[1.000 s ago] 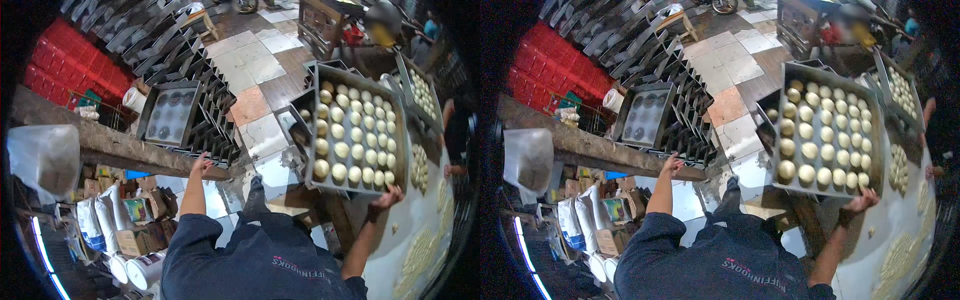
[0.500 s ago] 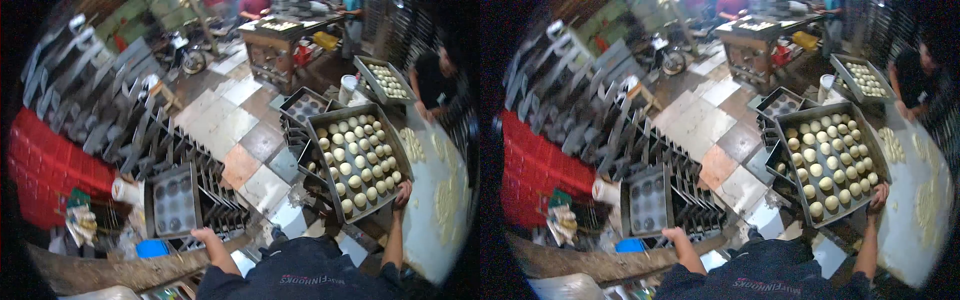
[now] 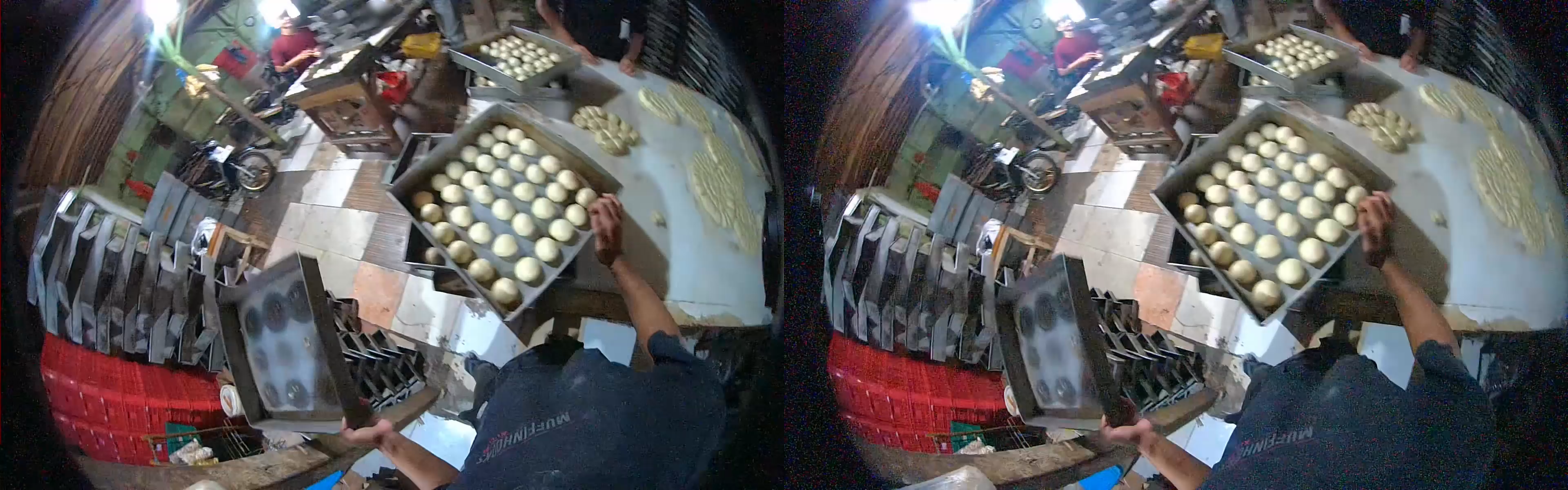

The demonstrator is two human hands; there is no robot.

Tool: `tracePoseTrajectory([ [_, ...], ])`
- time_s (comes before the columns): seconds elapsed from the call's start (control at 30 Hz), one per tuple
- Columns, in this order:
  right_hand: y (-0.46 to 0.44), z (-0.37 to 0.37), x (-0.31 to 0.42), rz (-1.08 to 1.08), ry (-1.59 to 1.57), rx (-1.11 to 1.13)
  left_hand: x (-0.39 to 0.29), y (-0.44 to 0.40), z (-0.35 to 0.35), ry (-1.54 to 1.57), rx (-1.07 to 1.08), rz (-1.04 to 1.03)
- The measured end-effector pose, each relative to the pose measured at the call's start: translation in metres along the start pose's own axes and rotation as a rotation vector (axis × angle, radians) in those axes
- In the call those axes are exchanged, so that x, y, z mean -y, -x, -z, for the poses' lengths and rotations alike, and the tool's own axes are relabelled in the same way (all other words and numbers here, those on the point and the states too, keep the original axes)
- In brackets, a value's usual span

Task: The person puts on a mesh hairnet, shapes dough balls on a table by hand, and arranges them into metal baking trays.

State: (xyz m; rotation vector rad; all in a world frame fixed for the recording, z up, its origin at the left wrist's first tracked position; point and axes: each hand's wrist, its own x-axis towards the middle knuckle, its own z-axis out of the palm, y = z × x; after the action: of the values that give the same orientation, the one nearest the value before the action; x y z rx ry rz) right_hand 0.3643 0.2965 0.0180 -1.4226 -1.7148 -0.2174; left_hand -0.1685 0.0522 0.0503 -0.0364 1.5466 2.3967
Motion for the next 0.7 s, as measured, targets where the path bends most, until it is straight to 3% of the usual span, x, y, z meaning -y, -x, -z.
tracePoseTrajectory([
  [0.07,-0.002,0.014,-0.004,0.062,-0.051,0.109,-0.001,0.055,-0.013,0.020,0.050,-0.017],
  [0.13,-0.006,0.023,-0.013,0.130,-0.149,0.153,-0.003,0.117,-0.047,0.283,0.099,0.190],
  [0.17,-0.005,0.030,-0.015,0.158,-0.209,0.179,0.009,0.131,-0.050,0.270,0.095,0.191],
  [0.23,-0.004,0.047,-0.021,0.138,-0.332,0.213,0.032,0.156,-0.045,0.269,0.380,0.165],
  [0.37,0.018,0.079,-0.057,-0.042,-0.353,0.083,0.054,0.233,-0.098,0.236,0.375,0.343],
  [0.4,0.027,0.088,-0.071,-0.105,-0.330,0.051,0.063,0.247,-0.105,0.168,0.467,0.332],
  [0.43,0.040,0.097,-0.090,-0.104,-0.326,0.068,0.064,0.269,-0.129,0.209,0.392,0.364],
  [0.53,0.099,0.135,-0.157,-0.378,-0.243,-0.017,0.080,0.315,-0.159,0.103,0.529,0.368],
  [0.63,0.165,0.189,-0.198,-0.633,-0.170,-0.045,0.101,0.342,-0.172,0.153,0.480,0.502],
  [0.7,0.212,0.220,-0.226,-0.867,-0.240,-0.059,0.114,0.364,-0.179,0.117,0.455,0.479],
])
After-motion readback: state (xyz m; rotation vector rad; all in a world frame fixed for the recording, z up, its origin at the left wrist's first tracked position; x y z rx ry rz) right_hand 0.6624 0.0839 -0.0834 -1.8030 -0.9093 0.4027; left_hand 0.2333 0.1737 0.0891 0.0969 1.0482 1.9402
